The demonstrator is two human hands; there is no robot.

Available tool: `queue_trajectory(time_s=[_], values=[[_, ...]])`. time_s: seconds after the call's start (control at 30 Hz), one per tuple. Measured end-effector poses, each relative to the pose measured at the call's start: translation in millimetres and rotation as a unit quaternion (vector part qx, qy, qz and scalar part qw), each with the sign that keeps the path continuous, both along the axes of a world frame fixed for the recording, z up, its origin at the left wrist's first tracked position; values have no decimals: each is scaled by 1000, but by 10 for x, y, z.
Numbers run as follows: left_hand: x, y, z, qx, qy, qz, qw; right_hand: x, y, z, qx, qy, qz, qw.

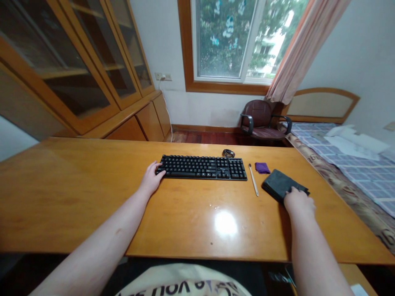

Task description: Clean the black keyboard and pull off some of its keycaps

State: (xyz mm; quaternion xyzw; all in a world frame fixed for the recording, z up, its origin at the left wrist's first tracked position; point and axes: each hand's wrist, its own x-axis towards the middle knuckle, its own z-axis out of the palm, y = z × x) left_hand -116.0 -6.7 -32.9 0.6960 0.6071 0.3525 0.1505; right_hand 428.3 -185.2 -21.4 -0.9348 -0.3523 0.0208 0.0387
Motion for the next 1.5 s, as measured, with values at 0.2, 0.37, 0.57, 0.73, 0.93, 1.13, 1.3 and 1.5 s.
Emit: queue_trajectory(time_s=[0.2,0.37,0.57,0.73,0.93,1.13,1.3,1.5], values=[[-5,-3,8,-6,-1,8,1000,-180,-112,216,-3,-11,-67,998],[2,-17,29,-6,1,5,1000,-335,-134,485,55,-14,-86,995],[-1,0,0,-3,2,4,1000,-632,316,620,253,112,23,961],[0,4,-10,-1,-4,6,1000,-767,917,474,257,264,22,929],[8,-4,3,-1,-1,6,1000,-667,1099,246,169,186,5,968],[13,-10,19,-4,-2,8,1000,-645,1083,160,64,59,26,996],[7,-9,21,-6,-11,7,1000,-735,1053,247,33,2,50,998],[-5,18,-16,-2,-22,10,1000,-917,1051,340,-68,33,140,987]])
